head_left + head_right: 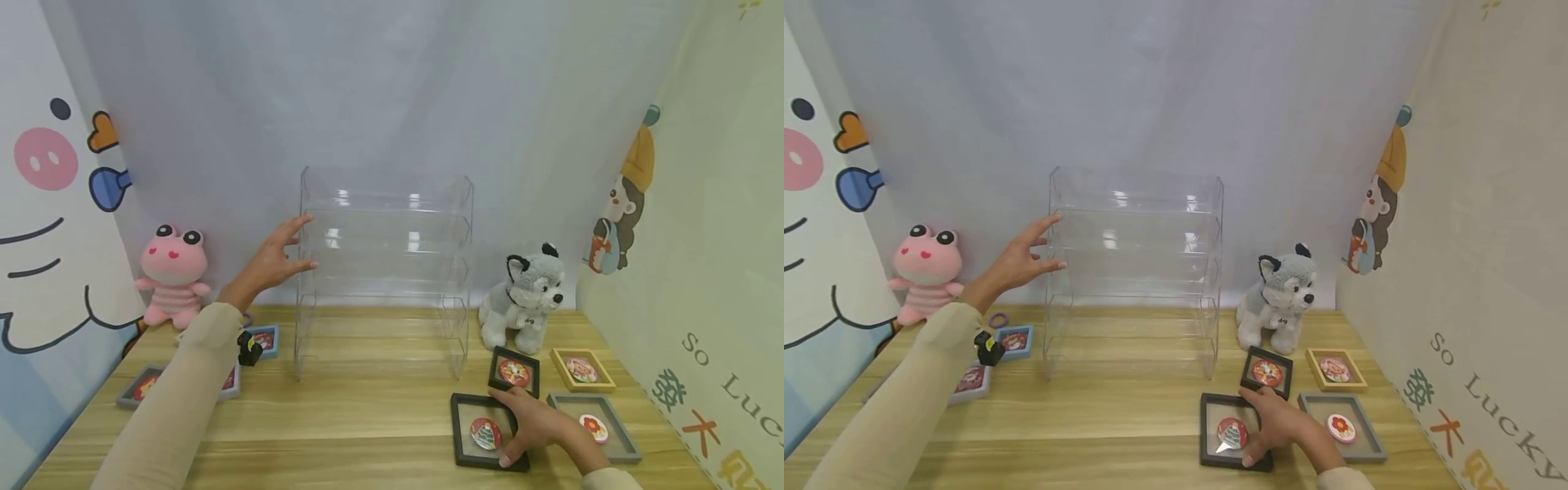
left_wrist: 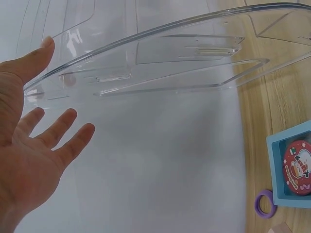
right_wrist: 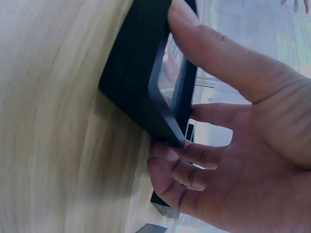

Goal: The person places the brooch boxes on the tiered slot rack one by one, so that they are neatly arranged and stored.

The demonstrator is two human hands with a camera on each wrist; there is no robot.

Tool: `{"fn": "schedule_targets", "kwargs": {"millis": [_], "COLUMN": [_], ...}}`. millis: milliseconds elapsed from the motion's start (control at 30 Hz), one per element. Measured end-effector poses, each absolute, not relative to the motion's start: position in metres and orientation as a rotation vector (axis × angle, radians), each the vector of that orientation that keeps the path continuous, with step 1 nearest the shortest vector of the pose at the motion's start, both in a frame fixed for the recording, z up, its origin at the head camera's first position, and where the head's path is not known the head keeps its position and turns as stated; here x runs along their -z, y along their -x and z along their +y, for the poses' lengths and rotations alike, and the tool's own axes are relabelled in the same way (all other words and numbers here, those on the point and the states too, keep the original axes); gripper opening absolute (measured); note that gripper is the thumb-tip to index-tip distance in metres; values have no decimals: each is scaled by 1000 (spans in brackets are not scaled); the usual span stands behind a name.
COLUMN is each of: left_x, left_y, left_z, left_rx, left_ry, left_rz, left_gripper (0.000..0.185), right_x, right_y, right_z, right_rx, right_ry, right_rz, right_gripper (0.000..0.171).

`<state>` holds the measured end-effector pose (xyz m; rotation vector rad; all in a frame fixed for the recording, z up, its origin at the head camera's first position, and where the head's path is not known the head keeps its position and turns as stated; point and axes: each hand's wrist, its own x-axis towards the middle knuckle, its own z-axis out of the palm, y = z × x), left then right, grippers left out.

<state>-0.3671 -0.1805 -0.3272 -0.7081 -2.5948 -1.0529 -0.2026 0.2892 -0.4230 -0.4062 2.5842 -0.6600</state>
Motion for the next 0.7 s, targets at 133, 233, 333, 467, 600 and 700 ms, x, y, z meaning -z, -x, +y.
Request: {"fn": "schedule_targets", "kwargs": {"millis": [133, 233, 333, 467, 600, 700], "left_x": [325, 325, 325, 326, 326, 325], "left_y": [366, 367, 368, 369, 367, 366], "left_z": [-181, -182, -182, -183, -182, -180], "left_rx": [1078, 1098, 1101, 1116, 1125, 1131], "left_ry": [713, 719, 731, 737, 733, 737], "left_rz": [-2595, -2592, -2582, -2585, -2597, -2596], "left_gripper": [85, 85, 84, 84, 84, 83], "right_x": [423, 423, 424, 426, 426, 427], "right_y": [203, 203, 202, 199, 194, 192], "right_z": [290, 290, 290, 288, 286, 286], "right_rx": [667, 670, 668, 687, 723, 749], "right_ry": [403, 437, 456, 416, 388, 412], "right_rz": [2589, 2605, 2635, 2662, 2679, 2694], "right_gripper": [104, 102, 101, 103, 105, 105]}}
